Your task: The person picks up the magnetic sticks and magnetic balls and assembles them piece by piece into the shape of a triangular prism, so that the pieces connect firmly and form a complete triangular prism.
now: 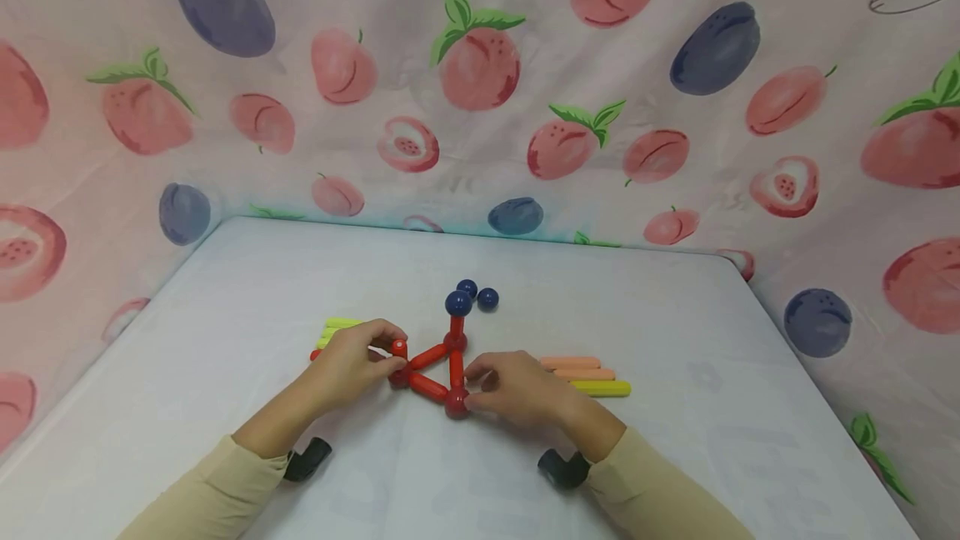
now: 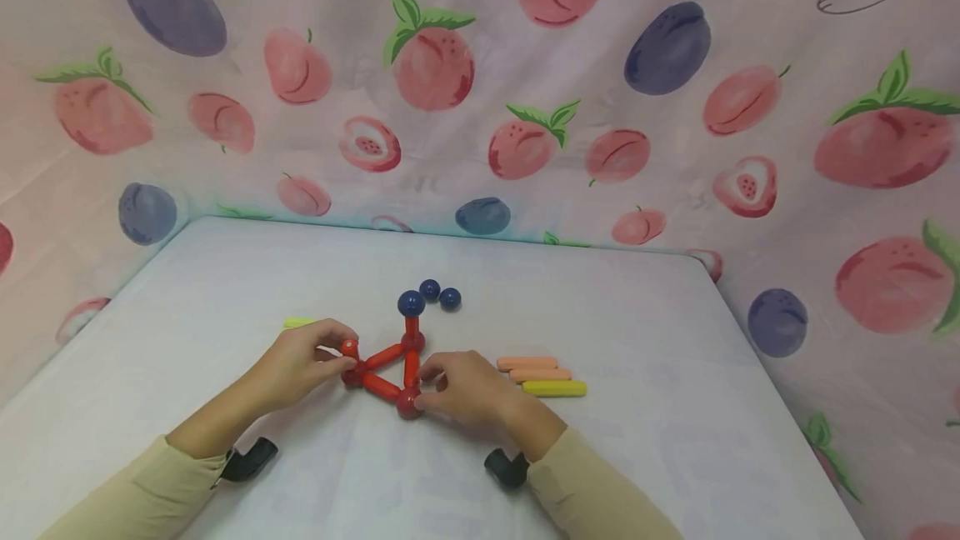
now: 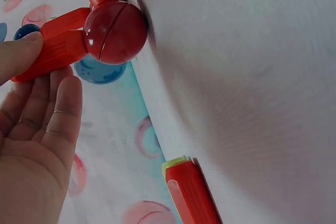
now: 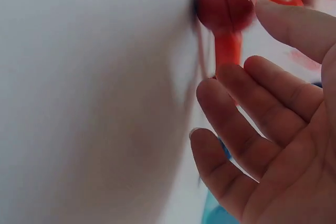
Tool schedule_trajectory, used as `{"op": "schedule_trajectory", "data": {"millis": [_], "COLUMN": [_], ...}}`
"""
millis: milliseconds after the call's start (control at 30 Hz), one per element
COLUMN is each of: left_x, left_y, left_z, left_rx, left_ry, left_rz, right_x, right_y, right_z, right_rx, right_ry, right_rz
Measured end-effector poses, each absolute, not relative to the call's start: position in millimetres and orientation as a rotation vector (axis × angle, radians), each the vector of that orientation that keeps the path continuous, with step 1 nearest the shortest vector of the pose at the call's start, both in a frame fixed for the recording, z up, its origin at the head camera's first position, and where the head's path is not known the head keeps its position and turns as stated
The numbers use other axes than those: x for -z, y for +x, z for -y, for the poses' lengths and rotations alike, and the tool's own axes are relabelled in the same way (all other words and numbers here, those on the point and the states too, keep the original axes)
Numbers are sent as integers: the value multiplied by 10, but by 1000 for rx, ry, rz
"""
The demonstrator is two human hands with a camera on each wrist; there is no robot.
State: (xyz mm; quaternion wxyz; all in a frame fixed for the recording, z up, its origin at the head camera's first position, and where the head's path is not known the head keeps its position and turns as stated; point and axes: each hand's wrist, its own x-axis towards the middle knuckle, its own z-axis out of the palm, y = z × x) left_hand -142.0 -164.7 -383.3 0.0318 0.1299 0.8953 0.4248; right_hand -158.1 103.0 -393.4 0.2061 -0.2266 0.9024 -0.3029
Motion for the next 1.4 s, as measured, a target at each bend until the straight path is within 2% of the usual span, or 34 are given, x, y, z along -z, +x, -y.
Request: {"op": "schedule_trajectory", "data": {"millis": [333, 700, 933, 1400], "left_x": [3860, 3882, 3868, 3881], "left_y": [-1436, -1414, -1418, -1428], "left_z": [1650, 1662, 1673, 1656], "left_rx": [-1307, -1313, -1315, -1276], "left_ry": [377, 337, 347, 333], "left_rz": [-2752, -2750, -2752, -2772], "right_x": [3711, 3781, 3857, 3886], "right_y": [-2055, -2441, -2488, -2403], "right_z": [-1138, -1053, -992, -956], "right_rx": [900, 678, 673, 684], "right_ry": [-364, -433, -344, -340], "right_rz": [-2668, -2740, -2729, -2718]}}
